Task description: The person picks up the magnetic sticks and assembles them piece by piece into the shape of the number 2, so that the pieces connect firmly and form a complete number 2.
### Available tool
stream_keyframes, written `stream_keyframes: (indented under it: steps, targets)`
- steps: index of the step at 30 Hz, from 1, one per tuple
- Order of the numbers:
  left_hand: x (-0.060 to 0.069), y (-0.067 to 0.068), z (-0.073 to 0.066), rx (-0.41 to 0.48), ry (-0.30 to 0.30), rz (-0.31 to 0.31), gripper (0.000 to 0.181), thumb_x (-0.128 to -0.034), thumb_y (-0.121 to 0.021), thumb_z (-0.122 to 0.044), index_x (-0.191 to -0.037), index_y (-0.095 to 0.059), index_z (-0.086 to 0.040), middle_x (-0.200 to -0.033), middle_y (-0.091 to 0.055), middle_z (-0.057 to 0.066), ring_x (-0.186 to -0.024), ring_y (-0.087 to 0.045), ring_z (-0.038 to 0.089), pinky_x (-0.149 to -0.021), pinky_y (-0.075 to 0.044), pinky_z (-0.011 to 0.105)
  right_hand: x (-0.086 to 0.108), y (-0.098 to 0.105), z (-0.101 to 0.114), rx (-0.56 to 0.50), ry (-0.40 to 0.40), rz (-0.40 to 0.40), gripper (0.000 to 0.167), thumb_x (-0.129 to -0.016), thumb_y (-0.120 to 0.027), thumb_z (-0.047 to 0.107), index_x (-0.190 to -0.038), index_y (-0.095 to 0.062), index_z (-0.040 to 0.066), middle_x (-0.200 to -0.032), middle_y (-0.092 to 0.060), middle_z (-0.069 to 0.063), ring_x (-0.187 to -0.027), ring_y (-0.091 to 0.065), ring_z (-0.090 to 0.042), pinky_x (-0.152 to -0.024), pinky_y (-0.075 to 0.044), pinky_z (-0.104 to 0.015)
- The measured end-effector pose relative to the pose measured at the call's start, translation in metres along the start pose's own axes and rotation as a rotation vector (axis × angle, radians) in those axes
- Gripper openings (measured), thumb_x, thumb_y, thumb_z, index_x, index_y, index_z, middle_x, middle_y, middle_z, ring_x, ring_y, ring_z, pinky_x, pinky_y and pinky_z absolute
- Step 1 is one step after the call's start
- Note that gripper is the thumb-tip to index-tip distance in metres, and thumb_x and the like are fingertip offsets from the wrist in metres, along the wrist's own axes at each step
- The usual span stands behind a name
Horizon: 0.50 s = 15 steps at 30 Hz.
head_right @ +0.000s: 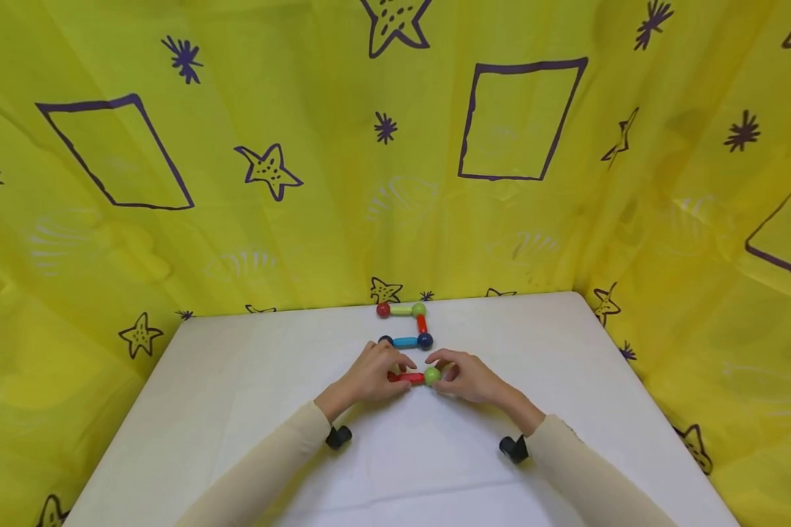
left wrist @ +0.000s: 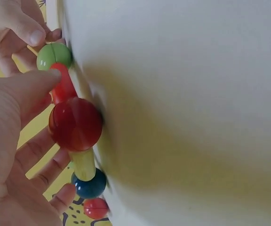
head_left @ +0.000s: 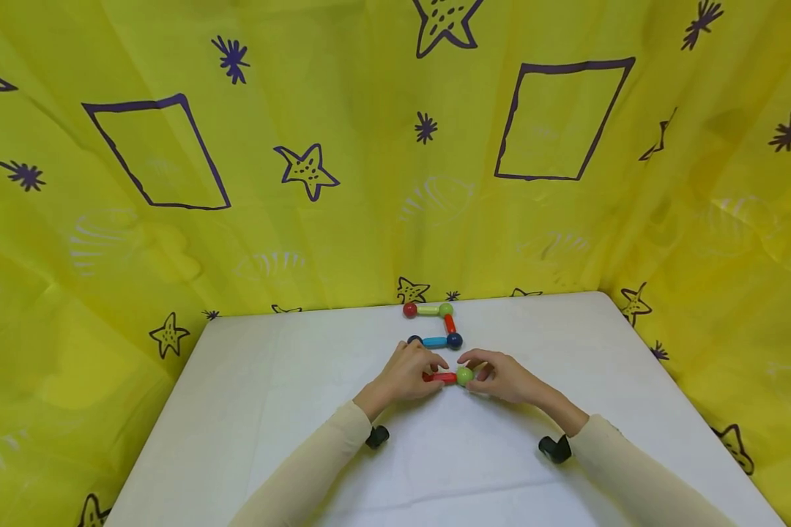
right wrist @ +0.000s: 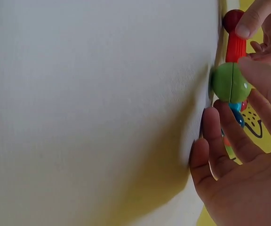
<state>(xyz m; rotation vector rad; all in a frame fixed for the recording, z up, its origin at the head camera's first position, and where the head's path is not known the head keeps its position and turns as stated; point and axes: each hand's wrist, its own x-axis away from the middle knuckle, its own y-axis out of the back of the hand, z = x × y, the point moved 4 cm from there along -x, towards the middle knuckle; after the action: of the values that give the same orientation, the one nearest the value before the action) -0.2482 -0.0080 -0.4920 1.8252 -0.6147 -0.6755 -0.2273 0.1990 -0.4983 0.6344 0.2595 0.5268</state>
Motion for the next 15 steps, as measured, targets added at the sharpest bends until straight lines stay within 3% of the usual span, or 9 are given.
stream_keyframes:
  steps: [8,15]
  targets:
    - [0.013,0.016,0.015,0.04,0.037,-0.034,0.055,-0.0912,-0.077,-0.046,-0.14,-0.064,-0.023,-0.123,-0.071,0.0,-0.108,-0.058,0.019,-0.091,-0.044,0.039,0.0,0.012,-0.001,0.021,-0.033,-0.018,0.057,-0.094,-0.077,0.021,-0.143,-0.051,0.006,-0.118,-0.069,-0.017,-0.085,-0.067,-0.019,-0.073,-0.054,-0.031]
    - [0.037,0.032,0.041,0.028,0.095,-0.089,0.06,-0.0898,-0.076,-0.048,-0.142,-0.062,-0.023,-0.132,-0.067,0.004,-0.116,-0.059,0.026,-0.093,-0.044,0.046,0.003,0.023,-0.003,0.025,-0.062,-0.046,0.058,-0.094,-0.077,0.024,-0.143,-0.051,0.006,-0.119,-0.068,-0.02,-0.086,-0.067,-0.019,-0.078,-0.054,-0.034]
